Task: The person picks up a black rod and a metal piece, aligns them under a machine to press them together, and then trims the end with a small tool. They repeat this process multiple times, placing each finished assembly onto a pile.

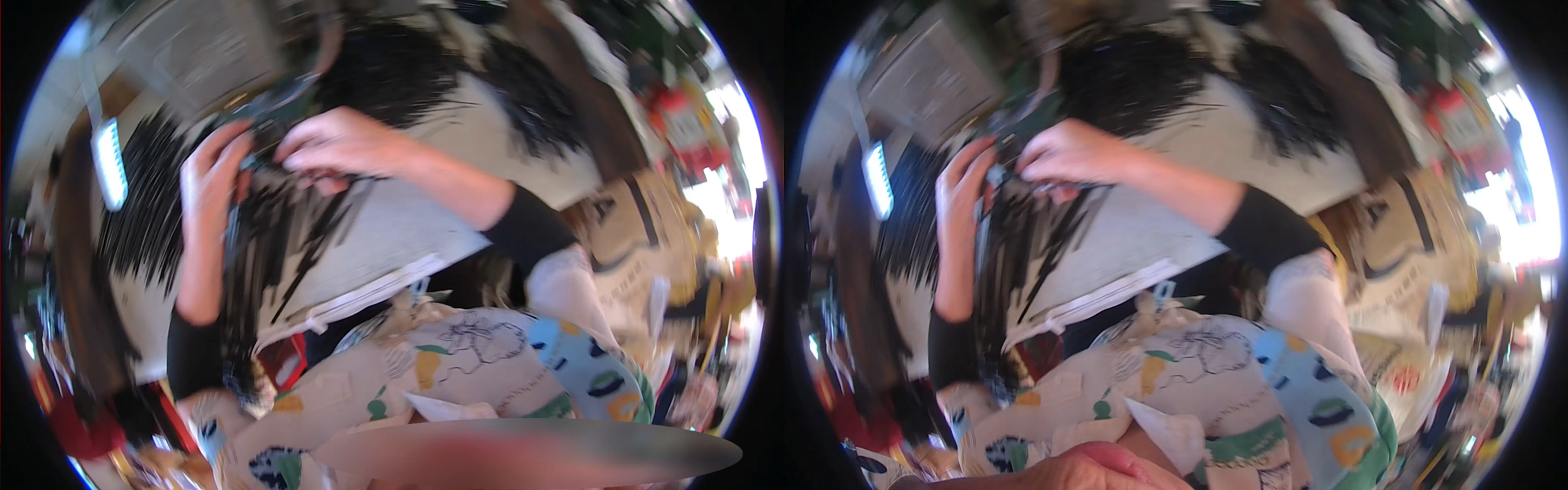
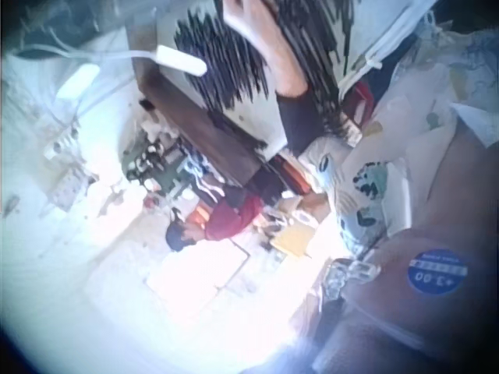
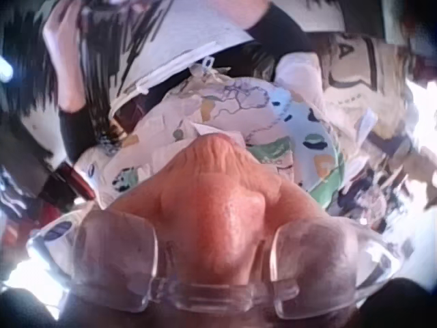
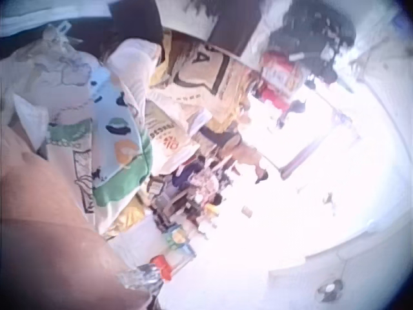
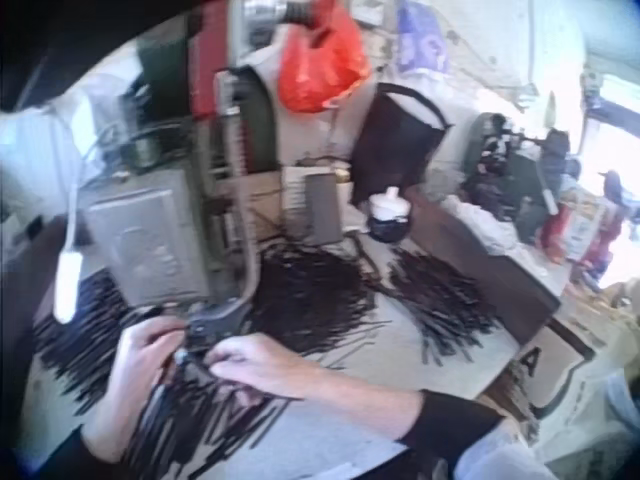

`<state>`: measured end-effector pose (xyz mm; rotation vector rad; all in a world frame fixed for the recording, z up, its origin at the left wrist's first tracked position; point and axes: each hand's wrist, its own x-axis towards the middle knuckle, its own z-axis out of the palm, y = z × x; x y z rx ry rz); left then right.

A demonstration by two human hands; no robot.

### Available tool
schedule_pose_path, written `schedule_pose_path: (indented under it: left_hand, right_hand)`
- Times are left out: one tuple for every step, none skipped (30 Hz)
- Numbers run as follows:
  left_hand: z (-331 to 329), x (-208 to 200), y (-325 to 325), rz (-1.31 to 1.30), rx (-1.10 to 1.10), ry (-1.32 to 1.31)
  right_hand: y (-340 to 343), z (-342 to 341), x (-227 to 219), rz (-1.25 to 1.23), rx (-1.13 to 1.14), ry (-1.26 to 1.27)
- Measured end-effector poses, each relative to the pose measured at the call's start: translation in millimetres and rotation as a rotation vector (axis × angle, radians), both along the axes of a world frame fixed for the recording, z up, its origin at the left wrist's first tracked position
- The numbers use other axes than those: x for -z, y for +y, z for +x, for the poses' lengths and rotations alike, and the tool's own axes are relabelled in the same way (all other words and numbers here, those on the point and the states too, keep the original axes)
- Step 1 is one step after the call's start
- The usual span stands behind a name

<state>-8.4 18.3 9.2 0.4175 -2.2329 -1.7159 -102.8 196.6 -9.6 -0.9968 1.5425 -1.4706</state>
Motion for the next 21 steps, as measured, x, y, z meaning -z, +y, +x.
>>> schedule_pose_path:
  left_hand:
    - [1.6,-1.0,-0.8,0.042,0.028,0.021]
    - [1.4,6.4,-7.2,0.051,0.067,0.037]
    - [4.5,7.4,-10.4,0.083,0.096,0.042]
    - [4.4,12.2,-13.7,0.079,0.127,0.083]
    - [2.7,17.6,-16.3,0.074,0.124,0.093]
    - [-0.7,17.3,-14.6,0.07,0.146,0.097]
    - [-1.1,18.9,-13.9,0.082,0.144,0.101]
    - [0.0,20.7,-15.1,0.094,0.145,0.106]
    - [-1.9,21.1,-14.8,0.103,0.156,0.109]
    - [-1.7,20.8,-15.2,0.108,0.151,0.11]
    - [-1.2,19.8,-15.5,0.097,0.155,0.101]
    - [-1.3,18.4,-16.1,0.083,0.162,0.093]
    - [-1.5,20.7,-16.5,0.113,0.177,0.113]
    - [-1.7,20.1,-16.2,0.115,0.175,0.114]
    - [-2.6,18.6,-15.5,0.094,0.179,0.104]
    - [-3.1,17.8,-15.2,0.072,0.183,0.093]
    - [-3.4,17.9,-15.6,0.074,0.183,0.094]
    - [-3.7,18.1,-15.7,0.078,0.177,0.101]
    - [-3.7,18.0,-15.6,0.083,0.171,0.108]
    - [-3.2,17.3,-15.3,0.082,0.17,0.109]
    - [-3.4,16.7,-15.1,0.063,0.179,0.112]
  right_hand:
    - [-1.0,2.2,-5.3,0.045,0.006,-0.026]
    - [-1.9,4.8,-11.0,0.079,0.012,-0.015]
    - [-6.5,7.0,-11.8,0.113,0.013,-0.02]
    - [-8.5,8.4,-10.5,0.117,0.013,-0.025]
    - [-9.9,12.4,-13.1,0.151,0.027,-0.019]
    - [-9.1,12.8,-12.7,0.16,0.044,-0.046]
    - [-9.1,13.5,-10.5,0.166,0.038,-0.052]
    - [-11.3,14.8,-8.4,0.172,0.035,-0.057]
    - [-11.4,14.3,-8.4,0.177,0.028,-0.057]
    - [-11.6,14.2,-8.5,0.174,0.026,-0.052]
    - [-11.6,14.5,-8.5,0.172,0.025,-0.048]
    - [-11.8,14.1,-8.8,0.175,0.023,-0.046]
    - [-11.8,14.0,-8.8,0.175,0.025,-0.044]
    - [-11.9,14.0,-9.0,0.176,0.027,-0.041]
    - [-11.8,14.2,-10.1,0.178,0.027,-0.041]
    - [-11.7,14.5,-11.9,0.183,0.036,-0.039]
    - [-11.6,14.8,-13.1,0.187,0.044,-0.037]
    - [-11.8,14.8,-12.7,0.187,0.044,-0.036]
    - [-12.4,14.6,-11.7,0.172,0.035,-0.034]
    - [-12.8,14.4,-11.4,0.157,0.026,-0.033]
    - [-12.7,13.8,-11.5,0.157,0.028,-0.032]
